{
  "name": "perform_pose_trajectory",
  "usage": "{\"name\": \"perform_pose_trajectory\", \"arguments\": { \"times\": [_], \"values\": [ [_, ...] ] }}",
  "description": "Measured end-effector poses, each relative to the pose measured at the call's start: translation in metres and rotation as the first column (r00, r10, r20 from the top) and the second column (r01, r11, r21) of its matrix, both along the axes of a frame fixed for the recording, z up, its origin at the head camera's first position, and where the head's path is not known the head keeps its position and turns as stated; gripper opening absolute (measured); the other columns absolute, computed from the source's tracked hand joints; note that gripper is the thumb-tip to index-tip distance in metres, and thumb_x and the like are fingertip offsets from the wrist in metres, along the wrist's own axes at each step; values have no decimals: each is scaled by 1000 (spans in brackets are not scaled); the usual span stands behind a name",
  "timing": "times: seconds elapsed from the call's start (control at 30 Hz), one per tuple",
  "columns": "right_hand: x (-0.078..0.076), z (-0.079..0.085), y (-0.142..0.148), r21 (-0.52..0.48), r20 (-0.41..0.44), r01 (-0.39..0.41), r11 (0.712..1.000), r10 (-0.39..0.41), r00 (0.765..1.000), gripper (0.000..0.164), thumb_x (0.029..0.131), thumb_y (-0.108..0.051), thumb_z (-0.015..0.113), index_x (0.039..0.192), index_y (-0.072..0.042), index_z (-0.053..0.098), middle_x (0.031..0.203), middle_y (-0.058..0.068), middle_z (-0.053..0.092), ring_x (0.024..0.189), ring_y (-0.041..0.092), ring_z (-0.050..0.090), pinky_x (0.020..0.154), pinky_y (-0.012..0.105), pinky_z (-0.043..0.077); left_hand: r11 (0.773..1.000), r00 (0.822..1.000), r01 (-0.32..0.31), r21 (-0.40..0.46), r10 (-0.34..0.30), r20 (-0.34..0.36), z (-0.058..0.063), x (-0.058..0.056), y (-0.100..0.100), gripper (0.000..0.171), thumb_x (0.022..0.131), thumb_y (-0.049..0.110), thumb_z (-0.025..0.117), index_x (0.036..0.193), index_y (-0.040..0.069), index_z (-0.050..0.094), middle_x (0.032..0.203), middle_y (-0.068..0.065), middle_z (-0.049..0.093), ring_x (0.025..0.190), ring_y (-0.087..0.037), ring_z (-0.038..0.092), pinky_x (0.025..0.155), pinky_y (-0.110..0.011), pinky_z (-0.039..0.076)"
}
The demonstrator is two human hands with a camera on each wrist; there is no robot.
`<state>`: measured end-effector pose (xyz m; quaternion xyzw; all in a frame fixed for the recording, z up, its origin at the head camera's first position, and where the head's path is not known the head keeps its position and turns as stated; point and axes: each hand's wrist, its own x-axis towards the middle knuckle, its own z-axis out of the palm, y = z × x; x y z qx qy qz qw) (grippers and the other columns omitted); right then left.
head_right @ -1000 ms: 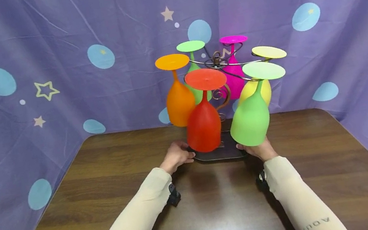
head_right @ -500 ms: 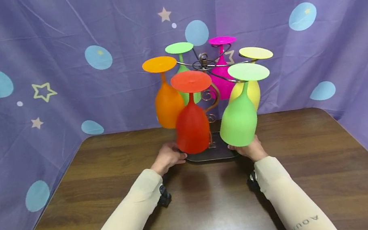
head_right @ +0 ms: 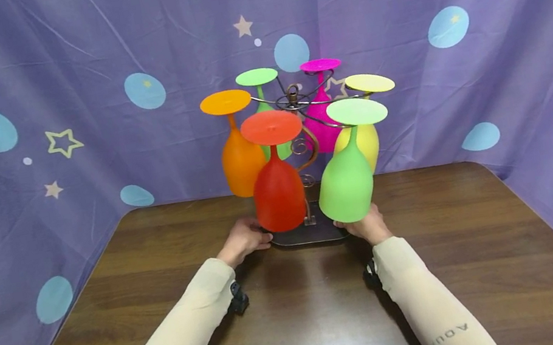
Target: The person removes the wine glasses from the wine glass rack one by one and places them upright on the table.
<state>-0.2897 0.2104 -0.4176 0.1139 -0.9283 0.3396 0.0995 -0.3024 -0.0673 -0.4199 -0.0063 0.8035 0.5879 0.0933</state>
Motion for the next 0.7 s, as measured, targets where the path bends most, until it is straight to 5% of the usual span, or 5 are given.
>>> {"name": "perform_pose_trajectory", "arguments": {
  "times": [0.7],
  "values": [
    [-3, 0, -21, 40, 72, 59, 997, -61, 995, 51, 78, -20, 78, 117, 3, 55, 124, 22, 56, 120, 41, 47, 104, 52, 36, 1000, 1000, -19, 8, 18, 21, 1, 0, -21, 45, 80, -14, 65, 120, -17, 46, 128, -32, 43, 87, -34, 68, 73, -31, 57]
  ]
}}
